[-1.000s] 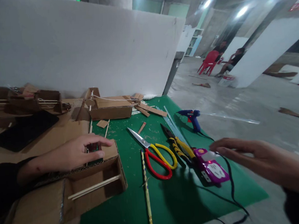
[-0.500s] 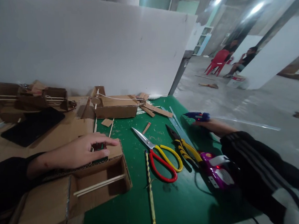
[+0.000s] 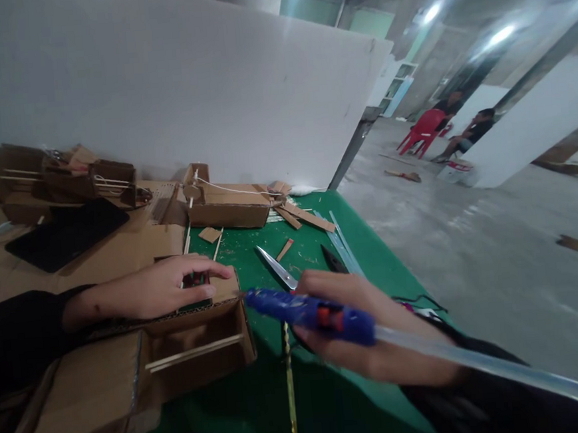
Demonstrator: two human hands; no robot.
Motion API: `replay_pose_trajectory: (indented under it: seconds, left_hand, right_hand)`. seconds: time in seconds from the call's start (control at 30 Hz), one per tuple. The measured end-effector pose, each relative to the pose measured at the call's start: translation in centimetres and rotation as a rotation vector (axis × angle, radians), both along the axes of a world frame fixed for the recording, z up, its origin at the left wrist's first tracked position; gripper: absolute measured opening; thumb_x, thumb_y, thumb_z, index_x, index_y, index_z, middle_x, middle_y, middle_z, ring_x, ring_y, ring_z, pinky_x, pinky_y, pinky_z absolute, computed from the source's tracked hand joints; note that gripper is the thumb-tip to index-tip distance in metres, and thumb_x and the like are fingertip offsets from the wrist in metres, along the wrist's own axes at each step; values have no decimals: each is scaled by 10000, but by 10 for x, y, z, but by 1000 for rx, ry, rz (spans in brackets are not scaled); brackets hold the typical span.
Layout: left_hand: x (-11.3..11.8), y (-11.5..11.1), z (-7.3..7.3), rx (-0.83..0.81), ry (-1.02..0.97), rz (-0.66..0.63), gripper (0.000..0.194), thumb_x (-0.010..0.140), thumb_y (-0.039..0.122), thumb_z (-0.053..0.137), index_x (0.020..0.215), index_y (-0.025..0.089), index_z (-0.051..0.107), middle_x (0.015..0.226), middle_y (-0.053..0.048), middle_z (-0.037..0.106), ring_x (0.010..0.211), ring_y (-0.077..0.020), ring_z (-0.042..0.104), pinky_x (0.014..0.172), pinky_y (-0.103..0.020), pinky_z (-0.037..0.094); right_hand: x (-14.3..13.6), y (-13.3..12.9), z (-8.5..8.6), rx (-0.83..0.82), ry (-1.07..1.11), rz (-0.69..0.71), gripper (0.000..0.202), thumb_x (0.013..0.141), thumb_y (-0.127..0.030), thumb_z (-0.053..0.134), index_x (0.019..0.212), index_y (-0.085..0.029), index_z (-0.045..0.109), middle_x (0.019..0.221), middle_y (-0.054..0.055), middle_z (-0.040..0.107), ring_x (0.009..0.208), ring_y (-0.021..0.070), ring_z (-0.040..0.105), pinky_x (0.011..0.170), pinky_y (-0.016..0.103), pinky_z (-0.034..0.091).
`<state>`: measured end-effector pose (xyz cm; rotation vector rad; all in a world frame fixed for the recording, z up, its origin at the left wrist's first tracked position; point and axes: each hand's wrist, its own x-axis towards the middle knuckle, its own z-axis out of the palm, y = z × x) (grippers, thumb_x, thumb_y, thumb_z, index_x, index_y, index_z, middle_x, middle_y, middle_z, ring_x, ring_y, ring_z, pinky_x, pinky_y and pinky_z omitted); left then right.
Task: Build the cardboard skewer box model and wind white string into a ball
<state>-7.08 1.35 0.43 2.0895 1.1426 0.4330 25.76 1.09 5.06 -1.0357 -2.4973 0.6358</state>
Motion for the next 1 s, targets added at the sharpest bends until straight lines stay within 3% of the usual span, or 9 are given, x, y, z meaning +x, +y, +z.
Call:
replay_pose_trajectory:
  seconds: [0.03, 0.07, 0.23, 0.5, 1.0]
  left_hand:
    - [0, 0, 0, 1, -1, 1, 382, 954, 393, 503, 1300, 284, 621, 1342, -7, 640, 1186, -232, 597, 967, -294, 467]
    - [0, 1, -1, 1, -2, 0, 381, 953, 390, 504, 1300, 284, 621, 1337, -6, 644, 1180, -231, 600, 963, -293, 468]
    - [1, 2, -3, 3, -10, -4, 373, 945, 339, 517, 1301, 281, 617, 1320, 5, 652, 1152, -213, 609, 952, -285, 465]
    - [1, 1, 1, 4, -8, 0, 373, 947, 334, 517, 1301, 273, 617, 1323, -6, 650, 1157, -216, 608, 940, -283, 464]
    - [1, 1, 1, 6, -16, -8, 376, 946, 345, 523, 1302, 275, 621, 1313, -9, 657, 1159, -215, 610, 939, -279, 471]
  right_hand:
    - [-14, -3, -4, -119, -33, 131, 181, 801, -364, 653, 910, -223, 624, 898, 82, 674, 717, 207, 645, 590, 287, 541]
    - [-26, -3, -7, -202, -59, 150, 136, 820, -332, 622, 876, -210, 602, 824, 58, 650, 681, 185, 623, 564, 266, 511]
    - [-51, 11, -15, -351, -110, 128, 164, 832, -252, 599, 733, -191, 484, 658, -25, 508, 546, 102, 476, 473, 215, 363]
    - [-49, 16, -15, -239, -147, 150, 137, 825, -220, 590, 721, -180, 512, 674, -9, 537, 574, 114, 485, 507, 229, 385]
    - [-57, 16, -6, -221, -213, 168, 197, 862, -250, 549, 699, -199, 450, 653, -6, 512, 557, 119, 473, 497, 243, 358]
